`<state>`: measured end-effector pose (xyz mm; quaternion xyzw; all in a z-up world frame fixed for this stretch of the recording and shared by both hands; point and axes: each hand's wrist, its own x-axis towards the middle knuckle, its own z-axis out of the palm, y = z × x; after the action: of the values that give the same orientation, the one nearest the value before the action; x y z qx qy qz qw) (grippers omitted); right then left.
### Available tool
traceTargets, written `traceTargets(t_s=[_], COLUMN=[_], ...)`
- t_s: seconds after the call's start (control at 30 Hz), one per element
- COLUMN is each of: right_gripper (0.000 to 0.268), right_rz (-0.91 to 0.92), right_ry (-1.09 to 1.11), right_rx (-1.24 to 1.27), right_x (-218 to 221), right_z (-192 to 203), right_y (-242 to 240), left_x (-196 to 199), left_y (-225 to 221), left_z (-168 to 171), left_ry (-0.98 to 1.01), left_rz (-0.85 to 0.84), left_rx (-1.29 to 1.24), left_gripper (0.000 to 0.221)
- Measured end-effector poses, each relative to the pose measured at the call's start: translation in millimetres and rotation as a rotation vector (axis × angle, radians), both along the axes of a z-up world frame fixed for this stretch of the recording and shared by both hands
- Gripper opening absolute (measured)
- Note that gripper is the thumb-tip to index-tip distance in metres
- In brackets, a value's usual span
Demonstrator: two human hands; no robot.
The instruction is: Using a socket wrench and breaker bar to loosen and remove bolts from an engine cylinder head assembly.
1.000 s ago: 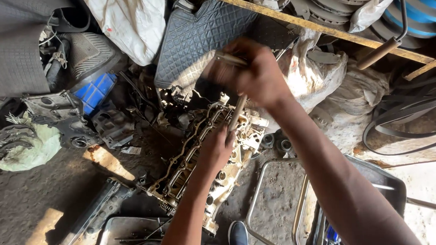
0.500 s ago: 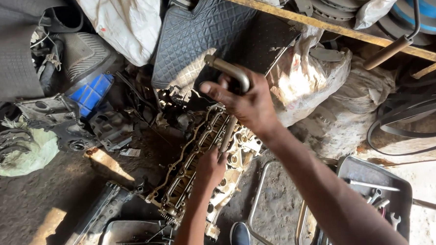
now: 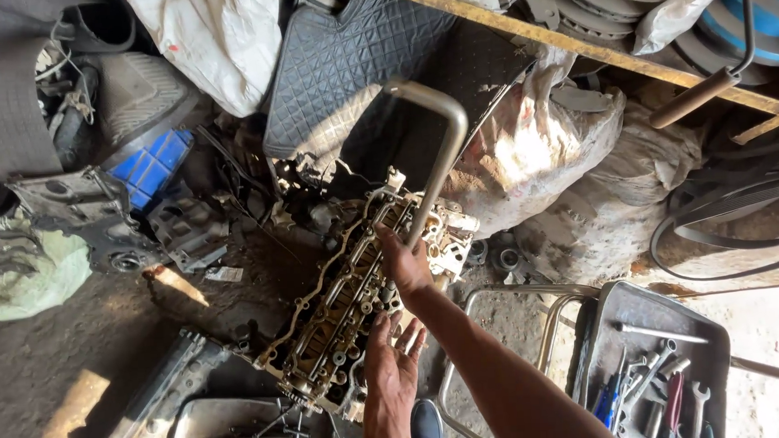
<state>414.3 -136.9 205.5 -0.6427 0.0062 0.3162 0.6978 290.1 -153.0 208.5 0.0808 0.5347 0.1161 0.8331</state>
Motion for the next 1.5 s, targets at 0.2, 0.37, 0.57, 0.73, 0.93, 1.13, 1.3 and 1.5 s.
traceTargets(t_s=[0.2, 0.37, 0.57, 0.73, 0.93, 1.13, 1.3, 1.5], right_gripper=[0.095, 0.051, 0.046, 0.045, 0.041, 0.042, 0.040, 0.045], right_rz=[-0.442, -0.055, -0.082, -0.142, -0.065, -0.055, -0.009, 0.139], right_ry=[0.969, 0.037, 0.025, -0.020, -0.076, -0.082, -0.112, -0.126], right_rx=[1.446, -0.038, 0.025, 0.164, 0.308, 0.285, 0.228, 0.125], right_x=[22, 10, 17, 32, 41, 45, 48, 34], right_z=[-37, 37, 55, 57, 55, 58, 57, 30], right_y=[-5, -7, -19, -37, -64, -65, -60, -32], left_x=[-1, 13, 38, 51, 50, 61, 68, 52], left_y=[-5, -6, -4, 1, -21, -21, -9, -16], left_z=[-1, 7, -44, -75, 9, 28, 11, 54], left_ry=[0.026, -0.076, -0.212, -0.182, 0.061, -0.049, -0.162, 0.156], left_rz=[0.057, 0.095, 0.514, 0.472, 0.314, 0.042, 0.165, 0.072], left_rx=[-0.082, -0.120, -0.361, -0.345, -0.197, -0.150, -0.339, -0.074], left_gripper=[0.045, 0.058, 0.036, 0.032, 0.049, 0.083, 0.052, 0.061])
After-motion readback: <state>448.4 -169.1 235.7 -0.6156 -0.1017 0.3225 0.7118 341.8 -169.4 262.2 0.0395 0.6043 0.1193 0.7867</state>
